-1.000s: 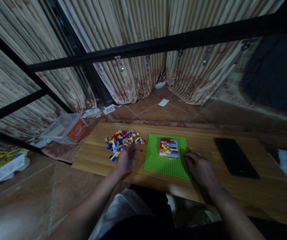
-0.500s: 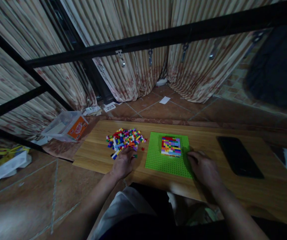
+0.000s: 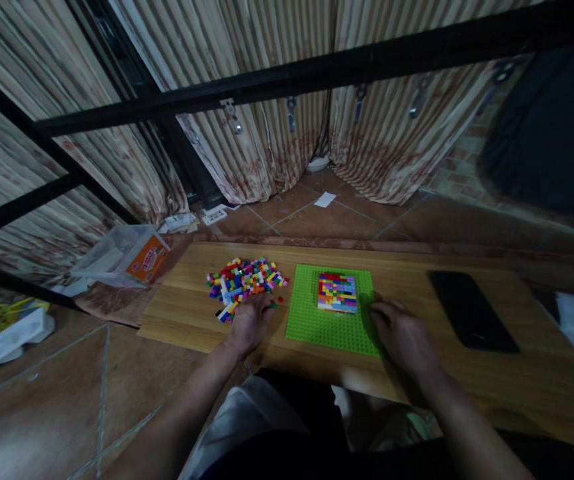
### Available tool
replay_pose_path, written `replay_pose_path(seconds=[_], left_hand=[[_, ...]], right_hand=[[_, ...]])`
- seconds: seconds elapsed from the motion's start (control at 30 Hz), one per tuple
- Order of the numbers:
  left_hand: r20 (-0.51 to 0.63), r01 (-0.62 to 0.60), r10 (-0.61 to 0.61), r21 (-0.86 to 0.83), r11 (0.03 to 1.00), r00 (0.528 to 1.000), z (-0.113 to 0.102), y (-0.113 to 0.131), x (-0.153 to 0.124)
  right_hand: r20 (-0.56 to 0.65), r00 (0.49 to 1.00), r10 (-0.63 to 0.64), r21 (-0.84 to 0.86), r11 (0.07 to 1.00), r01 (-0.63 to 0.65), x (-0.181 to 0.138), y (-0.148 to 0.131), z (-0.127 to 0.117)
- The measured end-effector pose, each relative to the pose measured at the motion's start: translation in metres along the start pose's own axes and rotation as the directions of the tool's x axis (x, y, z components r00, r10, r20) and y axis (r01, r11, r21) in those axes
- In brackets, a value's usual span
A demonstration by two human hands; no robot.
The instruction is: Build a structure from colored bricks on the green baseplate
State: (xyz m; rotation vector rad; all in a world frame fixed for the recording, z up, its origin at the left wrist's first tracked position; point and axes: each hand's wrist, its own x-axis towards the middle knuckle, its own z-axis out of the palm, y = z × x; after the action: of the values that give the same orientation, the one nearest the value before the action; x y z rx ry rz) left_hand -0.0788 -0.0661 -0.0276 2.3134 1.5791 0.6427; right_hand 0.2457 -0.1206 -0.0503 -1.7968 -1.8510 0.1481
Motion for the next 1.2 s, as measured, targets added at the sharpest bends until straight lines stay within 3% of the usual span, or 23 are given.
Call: replay_pose_path(seconds=[0.3, 0.6, 0.7, 0.93, 1.2], left_hand=[[-0.012, -0.112, 0.118, 0.229, 0.967, 0.993, 0.006, 0.01, -0.006], [-0.027, -0.105, 0.116, 0.257, 0.961, 0.993, 0.023, 0.0, -0.001], [-0.027, -0.11, 0.12, 0.231, 0.967, 0.992, 0.024, -0.001, 0.0], [-0.142, -0.084, 0.1, 0.113, 0.99, 0.985, 0.027, -0.003, -0.001], [-0.171, -0.058, 0.053, -0.02, 0.998, 0.984, 0.017, -0.009, -0.004]], right_hand=[[-0.004, 1.0, 0.018, 0.022, 1.0, -0.018, 0.001, 0.0, 0.002], [-0.027, 1.0, -0.008, 0.033, 0.999, 0.009, -0.001, 0.001, 0.003], [-0.023, 1.0, -0.004, 0.034, 0.999, 0.005, -0.001, 0.002, 0.003], [0.002, 1.0, 0.0, 0.032, 0.999, 0.0, -0.001, 0.003, 0.002], [-0.01, 1.0, -0.009, 0.047, 0.999, 0.01, 0.0, 0.002, 0.002]])
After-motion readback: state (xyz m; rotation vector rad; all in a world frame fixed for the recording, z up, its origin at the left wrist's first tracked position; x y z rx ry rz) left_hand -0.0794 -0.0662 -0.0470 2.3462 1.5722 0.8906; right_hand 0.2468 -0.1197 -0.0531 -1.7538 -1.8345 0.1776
